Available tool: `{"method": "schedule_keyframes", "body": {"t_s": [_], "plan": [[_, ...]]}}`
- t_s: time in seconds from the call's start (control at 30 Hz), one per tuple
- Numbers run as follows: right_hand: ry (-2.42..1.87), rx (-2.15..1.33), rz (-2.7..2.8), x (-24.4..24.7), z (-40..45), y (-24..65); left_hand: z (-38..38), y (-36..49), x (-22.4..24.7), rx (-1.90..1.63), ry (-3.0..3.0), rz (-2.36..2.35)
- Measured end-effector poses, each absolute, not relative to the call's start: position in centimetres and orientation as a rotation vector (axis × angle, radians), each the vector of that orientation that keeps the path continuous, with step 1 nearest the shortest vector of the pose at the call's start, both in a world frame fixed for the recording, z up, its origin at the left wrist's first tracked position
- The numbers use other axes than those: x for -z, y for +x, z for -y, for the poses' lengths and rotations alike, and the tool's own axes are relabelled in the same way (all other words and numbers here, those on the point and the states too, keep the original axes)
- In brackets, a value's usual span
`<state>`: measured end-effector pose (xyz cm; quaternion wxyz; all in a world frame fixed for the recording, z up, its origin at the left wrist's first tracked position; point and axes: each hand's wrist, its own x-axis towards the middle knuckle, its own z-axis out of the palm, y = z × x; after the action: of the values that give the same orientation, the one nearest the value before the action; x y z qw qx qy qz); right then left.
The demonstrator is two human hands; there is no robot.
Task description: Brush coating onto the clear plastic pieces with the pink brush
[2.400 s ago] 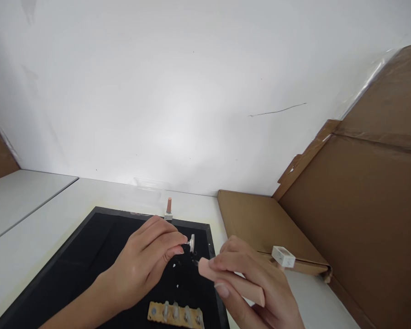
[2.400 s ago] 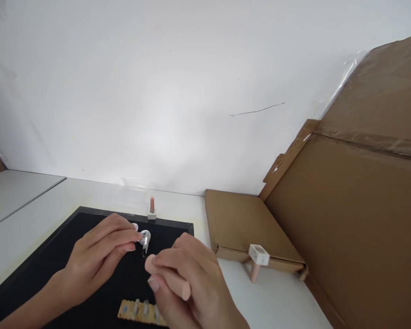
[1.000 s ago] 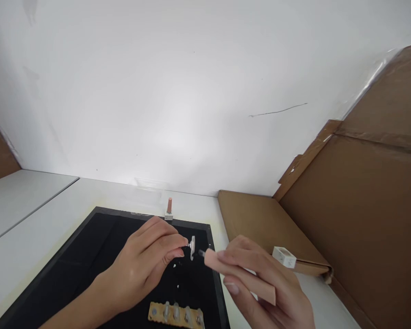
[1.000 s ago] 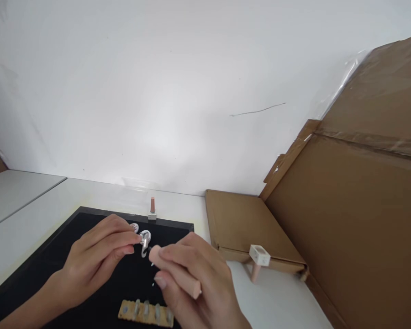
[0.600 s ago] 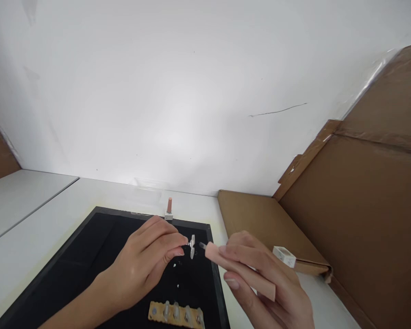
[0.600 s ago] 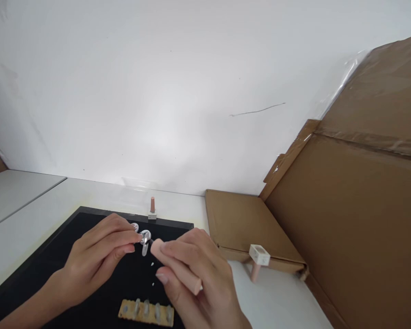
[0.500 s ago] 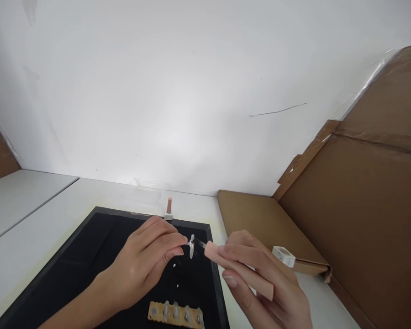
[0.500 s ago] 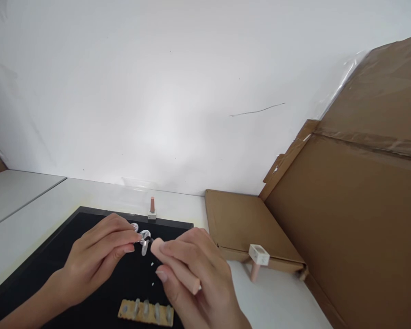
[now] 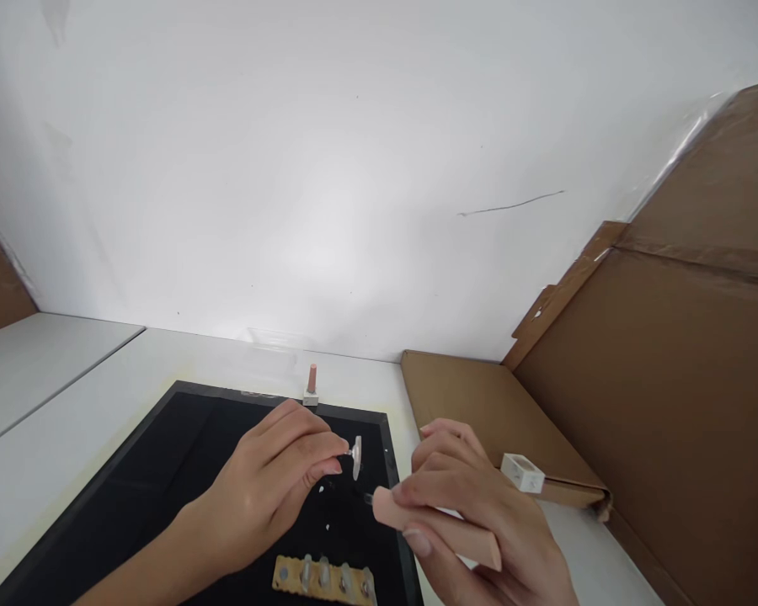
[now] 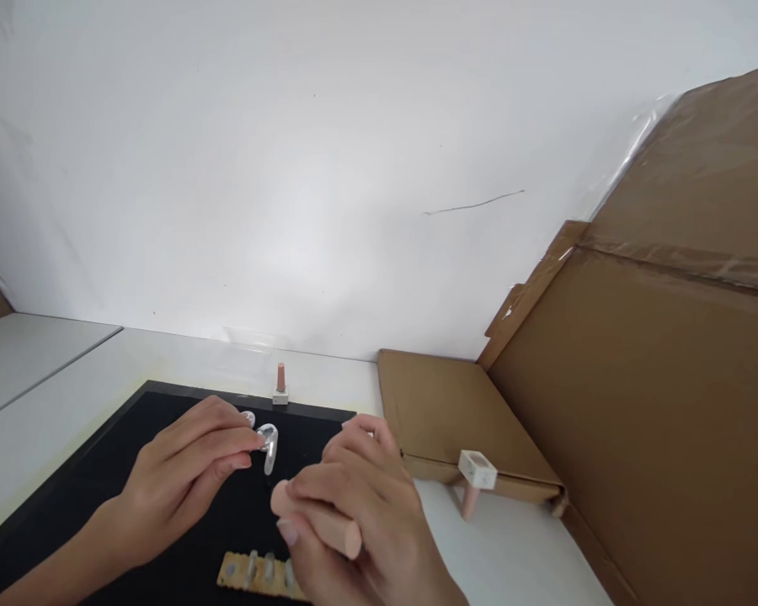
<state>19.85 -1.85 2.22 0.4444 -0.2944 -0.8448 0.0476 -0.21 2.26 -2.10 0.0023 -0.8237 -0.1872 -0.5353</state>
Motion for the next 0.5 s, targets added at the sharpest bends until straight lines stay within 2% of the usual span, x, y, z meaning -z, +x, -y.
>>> {"method": "schedule_keyframes", "body": {"t_s": [0.5], "plan": [[-0.751,-0.085,2.044,-2.11,1.97,19.86,-2.21,-0.28,2.36,1.68,-2.584,0.598]]}}
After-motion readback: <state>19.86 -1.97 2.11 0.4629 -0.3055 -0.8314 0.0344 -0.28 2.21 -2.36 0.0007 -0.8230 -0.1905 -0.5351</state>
